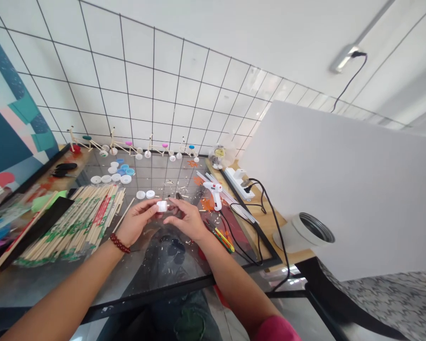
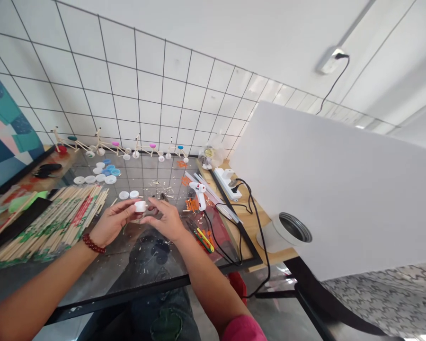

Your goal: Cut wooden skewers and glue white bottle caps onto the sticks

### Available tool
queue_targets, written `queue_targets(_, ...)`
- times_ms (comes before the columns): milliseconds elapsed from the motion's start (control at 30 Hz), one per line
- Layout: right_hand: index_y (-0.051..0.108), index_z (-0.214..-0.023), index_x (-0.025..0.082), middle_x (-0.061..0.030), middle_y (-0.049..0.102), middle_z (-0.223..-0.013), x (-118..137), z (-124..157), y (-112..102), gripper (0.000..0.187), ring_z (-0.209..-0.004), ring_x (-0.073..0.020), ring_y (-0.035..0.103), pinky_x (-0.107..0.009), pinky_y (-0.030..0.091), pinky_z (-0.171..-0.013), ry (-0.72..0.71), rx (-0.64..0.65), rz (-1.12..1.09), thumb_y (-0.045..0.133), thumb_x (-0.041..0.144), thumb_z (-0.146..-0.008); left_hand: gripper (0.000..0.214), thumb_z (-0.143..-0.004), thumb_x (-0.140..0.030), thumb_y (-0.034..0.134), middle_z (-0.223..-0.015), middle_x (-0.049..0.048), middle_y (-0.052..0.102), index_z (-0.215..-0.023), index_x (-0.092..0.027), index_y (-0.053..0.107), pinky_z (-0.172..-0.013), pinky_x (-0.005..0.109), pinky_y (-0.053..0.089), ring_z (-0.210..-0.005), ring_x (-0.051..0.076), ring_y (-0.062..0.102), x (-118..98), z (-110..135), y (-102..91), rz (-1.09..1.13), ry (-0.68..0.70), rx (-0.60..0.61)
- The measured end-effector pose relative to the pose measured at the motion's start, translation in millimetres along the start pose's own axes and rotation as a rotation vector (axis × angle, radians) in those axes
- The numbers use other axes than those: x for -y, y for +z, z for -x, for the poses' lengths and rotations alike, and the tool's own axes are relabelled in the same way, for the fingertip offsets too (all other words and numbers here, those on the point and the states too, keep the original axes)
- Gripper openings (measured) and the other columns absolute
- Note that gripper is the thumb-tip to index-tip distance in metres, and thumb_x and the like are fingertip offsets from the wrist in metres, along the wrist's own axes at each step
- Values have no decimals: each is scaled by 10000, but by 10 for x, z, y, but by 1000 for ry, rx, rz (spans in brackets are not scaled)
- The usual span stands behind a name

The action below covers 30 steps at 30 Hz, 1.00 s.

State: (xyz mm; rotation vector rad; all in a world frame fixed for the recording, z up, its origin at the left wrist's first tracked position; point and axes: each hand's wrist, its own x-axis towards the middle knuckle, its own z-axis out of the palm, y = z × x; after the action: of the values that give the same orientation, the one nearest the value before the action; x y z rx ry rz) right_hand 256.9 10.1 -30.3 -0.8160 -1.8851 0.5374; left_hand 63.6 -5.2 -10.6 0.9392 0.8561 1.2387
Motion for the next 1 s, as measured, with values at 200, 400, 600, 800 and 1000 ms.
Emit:
queue_targets(200,631,-1279,238,-57,698,-1009,37,3,39,583,-775,-144,618,-299,555,-809,-10,-23,13,828,414,-760,321,-658,-258,878,-966,72,770,-936,-156,752,-786,285,598,-808,163,722,17,-32,-38,130,-80,8)
queue_targets(400,591,-1296,219,-91,681,-1086,82,14,114,645,-811,-163,627,-321,563,-828,-30,-47,66,859,354,-725,238,-693,-177,847,-904,64,765,-891,-147,719,-730,258,612,-788,161,730,19,-24,-31,191,-195,11)
queue_targets(600,627,-1221,216,-86,709,-1065,109,15,92,426,-879,-179,671,-316,566,-838,15,-66,77,739,257,-813,279,-675,-160,863,-873,58,760,-906,-136,708,-709,244,606,-715,132,708,-6,30,45,163,-194,39)
queue_targets(800,629,-1216,224,-80,699,-1087,193,-12,62,434,-964,-189,664,-336,553,-901,-40,-43,66,664,185,-786,257,-743,-251,818,-970,83,765,-963,-148,736,-731,264,609,-791,153,715,-34,29,43,194,-220,66)
queue_targets(1000,632,-1233,221,-82,592,-1117,210,-11,35,492,-1045,-190,616,-350,524,-954,-120,-7,20,608,146,-747,254,-725,-181,813,-926,74,764,-969,-148,753,-727,277,620,-787,163,719,-38,39,42,216,-272,97)
